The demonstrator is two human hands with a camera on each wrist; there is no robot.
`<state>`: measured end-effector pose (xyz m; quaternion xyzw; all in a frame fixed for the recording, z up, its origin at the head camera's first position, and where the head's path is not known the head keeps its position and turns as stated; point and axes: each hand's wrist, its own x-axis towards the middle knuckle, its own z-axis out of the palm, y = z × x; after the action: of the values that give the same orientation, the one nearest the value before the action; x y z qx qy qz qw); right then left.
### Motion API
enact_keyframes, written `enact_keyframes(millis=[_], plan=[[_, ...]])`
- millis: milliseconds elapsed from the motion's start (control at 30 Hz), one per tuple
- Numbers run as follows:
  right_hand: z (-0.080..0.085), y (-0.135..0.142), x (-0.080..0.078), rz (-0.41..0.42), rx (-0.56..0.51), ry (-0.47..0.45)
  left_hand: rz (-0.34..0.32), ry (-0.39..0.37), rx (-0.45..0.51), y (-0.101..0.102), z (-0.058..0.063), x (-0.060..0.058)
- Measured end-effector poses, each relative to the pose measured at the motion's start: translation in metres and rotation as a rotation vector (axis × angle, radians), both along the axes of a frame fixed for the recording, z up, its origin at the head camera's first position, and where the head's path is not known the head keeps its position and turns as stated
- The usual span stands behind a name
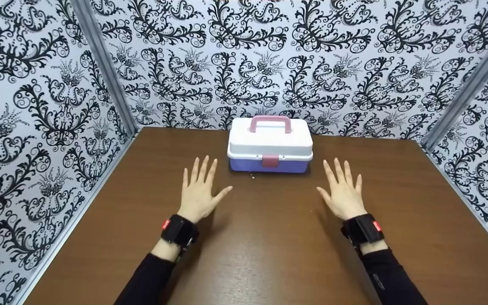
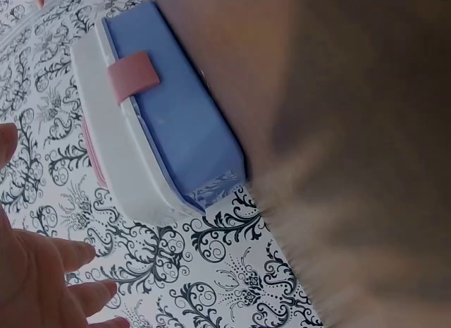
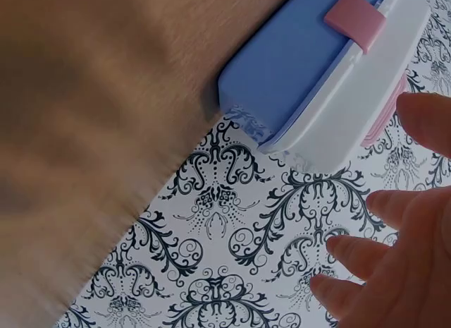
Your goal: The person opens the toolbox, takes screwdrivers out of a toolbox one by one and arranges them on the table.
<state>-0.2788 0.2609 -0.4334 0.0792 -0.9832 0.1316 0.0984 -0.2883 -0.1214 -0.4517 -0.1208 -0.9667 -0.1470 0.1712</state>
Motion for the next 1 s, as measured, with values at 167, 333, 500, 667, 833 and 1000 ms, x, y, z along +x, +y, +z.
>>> enact_keyframes(millis=[167, 333, 500, 667, 833, 1000], plan=[[0.004, -0.004, -0.013, 0.007, 0.019, 0.0, 0.037, -0.031, -0.009, 0.001, 0.008, -0.019], [0.005, -0.01, -0.023, 0.014, 0.02, 0.012, 0.072, -0.078, 0.002, 0.002, 0.014, -0.041], [0.005, -0.015, -0.031, 0.008, 0.028, -0.003, 0.077, -0.095, 0.026, 0.011, 0.024, -0.062], [0.006, -0.017, -0.039, 0.001, 0.03, -0.019, 0.078, -0.089, 0.024, 0.024, 0.044, -0.086], [0.005, -0.019, -0.046, -0.008, 0.014, -0.017, 0.048, -0.087, 0.032, 0.039, 0.063, -0.106], [0.002, -0.025, -0.053, -0.006, -0.073, -0.059, -0.051, -0.115, 0.127, 0.056, 0.074, -0.121]])
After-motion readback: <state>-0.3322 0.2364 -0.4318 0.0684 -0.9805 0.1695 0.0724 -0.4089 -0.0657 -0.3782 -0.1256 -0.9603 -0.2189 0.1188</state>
